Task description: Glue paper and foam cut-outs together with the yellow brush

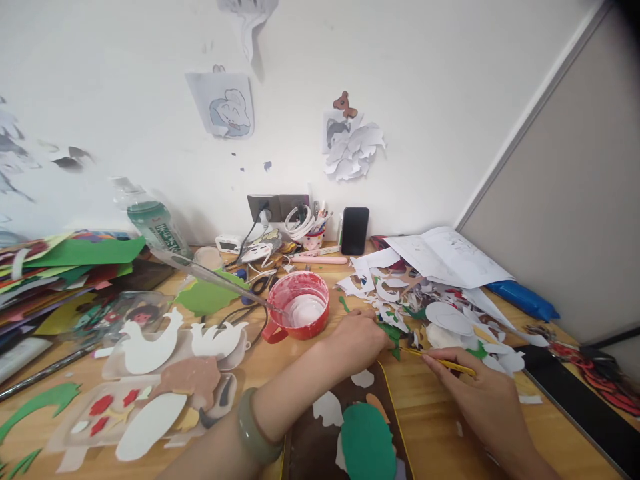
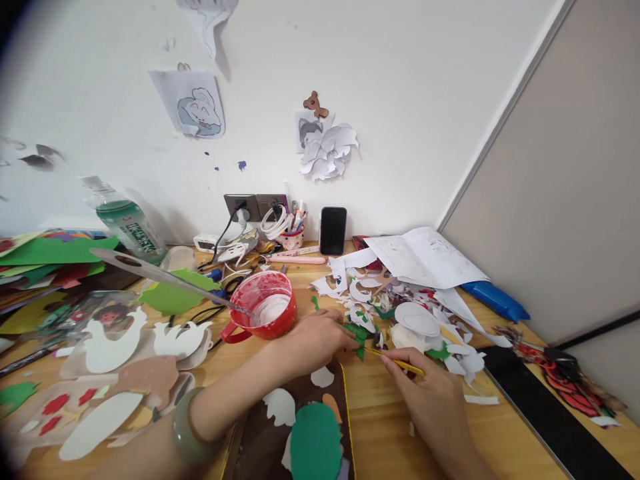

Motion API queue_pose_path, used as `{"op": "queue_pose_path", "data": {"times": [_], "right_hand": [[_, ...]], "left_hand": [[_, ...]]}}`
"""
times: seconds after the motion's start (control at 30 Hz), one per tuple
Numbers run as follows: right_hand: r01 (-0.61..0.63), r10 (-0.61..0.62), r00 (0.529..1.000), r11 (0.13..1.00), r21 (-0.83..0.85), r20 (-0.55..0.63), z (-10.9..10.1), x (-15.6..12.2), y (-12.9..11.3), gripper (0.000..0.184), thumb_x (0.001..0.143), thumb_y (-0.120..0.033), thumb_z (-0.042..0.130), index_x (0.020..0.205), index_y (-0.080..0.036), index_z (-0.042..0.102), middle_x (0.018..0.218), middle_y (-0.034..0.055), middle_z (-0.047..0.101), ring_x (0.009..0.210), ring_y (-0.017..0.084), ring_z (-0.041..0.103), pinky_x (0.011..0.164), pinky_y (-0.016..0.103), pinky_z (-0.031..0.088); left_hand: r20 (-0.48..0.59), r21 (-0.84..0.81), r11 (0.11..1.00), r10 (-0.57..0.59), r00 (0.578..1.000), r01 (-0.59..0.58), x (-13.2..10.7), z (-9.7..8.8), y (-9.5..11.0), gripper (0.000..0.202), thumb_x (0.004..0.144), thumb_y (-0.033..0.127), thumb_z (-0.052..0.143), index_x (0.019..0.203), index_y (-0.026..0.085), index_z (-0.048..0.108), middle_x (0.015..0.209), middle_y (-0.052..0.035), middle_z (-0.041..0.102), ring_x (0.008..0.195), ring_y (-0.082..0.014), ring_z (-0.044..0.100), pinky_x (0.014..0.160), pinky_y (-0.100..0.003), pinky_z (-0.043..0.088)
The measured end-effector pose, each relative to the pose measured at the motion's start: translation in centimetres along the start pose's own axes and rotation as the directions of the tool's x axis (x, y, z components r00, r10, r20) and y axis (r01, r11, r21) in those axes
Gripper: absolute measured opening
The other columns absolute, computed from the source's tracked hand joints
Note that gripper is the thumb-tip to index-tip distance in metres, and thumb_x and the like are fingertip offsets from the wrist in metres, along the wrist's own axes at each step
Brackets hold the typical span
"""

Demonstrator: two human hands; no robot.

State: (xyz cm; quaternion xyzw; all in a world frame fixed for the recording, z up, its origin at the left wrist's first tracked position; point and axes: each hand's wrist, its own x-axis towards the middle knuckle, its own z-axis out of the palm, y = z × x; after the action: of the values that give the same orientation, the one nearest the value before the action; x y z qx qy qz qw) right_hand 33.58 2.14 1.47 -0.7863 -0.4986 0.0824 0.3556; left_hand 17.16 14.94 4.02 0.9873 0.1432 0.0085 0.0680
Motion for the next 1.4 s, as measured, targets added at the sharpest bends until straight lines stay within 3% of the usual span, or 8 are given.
{"op": "queue_pose_path", "data": {"times": [0.23, 0.43, 0.63, 1.4], "right_hand": [[0.105, -0.105, 0.994, 0.994, -0.003, -0.009, -0.3, -0.5, -0.1, 0.024, 0.070, -0.049, 0.056, 0.069, -0.028, 0.067, 0.075, -0.0042, 0.068, 0.071, 0.018, 0.064, 0.063, 0.024, 0.048], [0.129, -0.132, 0.989, 0.991, -0.037, -0.071, -0.7, -0.6, 0.1, 0.022, 0.072, -0.048, 0.055, 0.072, -0.029, 0.067, 0.076, -0.0043, 0.068, 0.068, 0.018, 0.063, 0.065, 0.025, 0.049], [0.150, -0.152, 0.985, 0.988, -0.030, -0.078, 0.1, -0.2, 0.3, 0.023, 0.073, -0.049, 0.053, 0.071, -0.030, 0.066, 0.077, -0.0058, 0.069, 0.074, 0.017, 0.064, 0.064, 0.023, 0.049], [0.060, -0.061, 0.997, 0.998, -0.032, -0.038, -0.3, -0.1, 0.5, 0.025, 0.073, -0.050, 0.054, 0.073, -0.028, 0.066, 0.077, -0.0048, 0.068, 0.072, 0.017, 0.063, 0.058, 0.023, 0.047]], "left_hand": [[-0.033, 0.083, 0.996, 0.032, 0.999, -0.030, 0.7, 1.0, 1.0, 0.009, 0.077, 0.010, 0.057, 0.077, 0.016, 0.063, 0.075, -0.0059, 0.065, 0.088, -0.0236, 0.049, 0.071, -0.034, 0.036], [-0.055, 0.111, 0.993, 0.034, 0.998, -0.027, 0.8, 1.3, 1.2, 0.008, 0.071, 0.009, 0.063, 0.073, 0.017, 0.062, 0.073, -0.0042, 0.064, 0.084, -0.0232, 0.049, 0.068, -0.035, 0.035], [-0.066, 0.123, 0.992, 0.041, 0.997, -0.033, 0.7, 1.5, 1.2, 0.008, 0.069, 0.010, 0.063, 0.072, 0.017, 0.062, 0.071, -0.0029, 0.064, 0.082, -0.0222, 0.048, 0.064, -0.034, 0.033], [-0.060, 0.138, 0.990, 0.029, 0.998, -0.020, 0.8, 1.2, 1.5, 0.005, 0.076, 0.013, 0.062, 0.072, 0.016, 0.062, 0.073, -0.0034, 0.064, 0.082, -0.0220, 0.048, 0.065, -0.034, 0.031]]}}
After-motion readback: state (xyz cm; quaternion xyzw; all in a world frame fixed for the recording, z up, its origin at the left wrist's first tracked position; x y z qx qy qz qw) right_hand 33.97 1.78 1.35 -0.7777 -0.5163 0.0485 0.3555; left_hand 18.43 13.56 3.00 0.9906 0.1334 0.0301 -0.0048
